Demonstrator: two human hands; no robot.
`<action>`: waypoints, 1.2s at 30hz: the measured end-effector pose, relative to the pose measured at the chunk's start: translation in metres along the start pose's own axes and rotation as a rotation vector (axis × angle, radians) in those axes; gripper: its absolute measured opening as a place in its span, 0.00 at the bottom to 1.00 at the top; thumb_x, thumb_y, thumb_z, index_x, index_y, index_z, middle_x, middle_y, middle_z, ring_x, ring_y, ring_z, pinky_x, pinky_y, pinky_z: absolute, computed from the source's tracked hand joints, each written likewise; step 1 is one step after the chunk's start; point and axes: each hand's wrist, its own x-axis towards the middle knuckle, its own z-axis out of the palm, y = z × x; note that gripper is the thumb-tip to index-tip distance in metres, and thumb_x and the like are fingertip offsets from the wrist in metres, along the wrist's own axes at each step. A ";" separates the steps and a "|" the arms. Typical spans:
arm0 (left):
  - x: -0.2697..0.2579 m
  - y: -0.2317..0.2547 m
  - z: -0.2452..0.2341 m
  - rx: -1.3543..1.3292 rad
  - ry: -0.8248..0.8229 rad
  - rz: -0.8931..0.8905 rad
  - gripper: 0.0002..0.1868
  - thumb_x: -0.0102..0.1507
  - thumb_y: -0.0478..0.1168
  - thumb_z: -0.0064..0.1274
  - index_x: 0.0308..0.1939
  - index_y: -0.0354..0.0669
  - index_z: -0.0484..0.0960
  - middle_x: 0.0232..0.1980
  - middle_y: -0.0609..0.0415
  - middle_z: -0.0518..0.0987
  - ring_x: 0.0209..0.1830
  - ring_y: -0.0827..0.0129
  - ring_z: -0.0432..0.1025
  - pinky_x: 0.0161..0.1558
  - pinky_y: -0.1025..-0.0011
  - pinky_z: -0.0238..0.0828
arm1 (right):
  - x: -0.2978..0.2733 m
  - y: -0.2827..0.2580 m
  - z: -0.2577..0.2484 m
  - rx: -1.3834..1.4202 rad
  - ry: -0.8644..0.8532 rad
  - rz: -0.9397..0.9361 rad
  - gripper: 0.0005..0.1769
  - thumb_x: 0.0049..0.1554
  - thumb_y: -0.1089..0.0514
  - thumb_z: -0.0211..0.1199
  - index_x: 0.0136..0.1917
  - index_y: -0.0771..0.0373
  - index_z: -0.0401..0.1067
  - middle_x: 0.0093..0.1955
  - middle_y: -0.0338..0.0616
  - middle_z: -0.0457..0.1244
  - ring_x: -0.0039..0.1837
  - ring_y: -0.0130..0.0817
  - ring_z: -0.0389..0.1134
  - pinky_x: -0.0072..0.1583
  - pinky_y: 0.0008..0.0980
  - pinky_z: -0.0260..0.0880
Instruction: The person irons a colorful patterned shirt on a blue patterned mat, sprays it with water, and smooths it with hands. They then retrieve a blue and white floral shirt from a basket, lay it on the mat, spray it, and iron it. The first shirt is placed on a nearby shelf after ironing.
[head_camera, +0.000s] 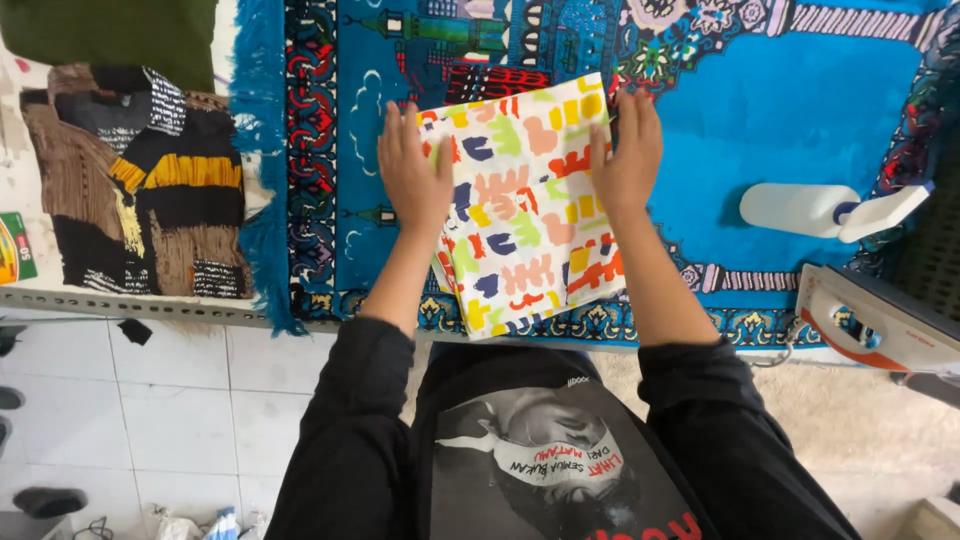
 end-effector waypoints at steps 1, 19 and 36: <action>-0.023 0.013 -0.008 -0.004 0.003 0.009 0.30 0.74 0.55 0.46 0.75 0.44 0.64 0.80 0.43 0.58 0.81 0.53 0.54 0.77 0.51 0.52 | -0.023 -0.007 -0.009 -0.003 0.010 0.001 0.24 0.68 0.55 0.61 0.73 0.66 0.63 0.74 0.60 0.56 0.75 0.57 0.56 0.71 0.52 0.61; -0.239 -0.033 0.006 0.205 -0.238 0.743 0.37 0.69 0.63 0.34 0.80 0.54 0.58 0.83 0.47 0.54 0.84 0.57 0.46 0.79 0.50 0.27 | -0.184 0.061 -0.075 -0.069 0.232 0.034 0.44 0.60 0.48 0.65 0.82 0.61 0.52 0.85 0.57 0.40 0.84 0.54 0.36 0.79 0.53 0.38; -0.357 -0.055 -0.039 0.241 -0.575 0.303 0.34 0.74 0.55 0.30 0.81 0.50 0.46 0.84 0.52 0.45 0.82 0.61 0.47 0.78 0.60 0.40 | -0.070 0.231 -0.141 0.422 0.592 0.245 0.28 0.55 0.58 0.87 0.61 0.63 0.74 0.52 0.49 0.68 0.51 0.40 0.67 0.46 0.50 0.73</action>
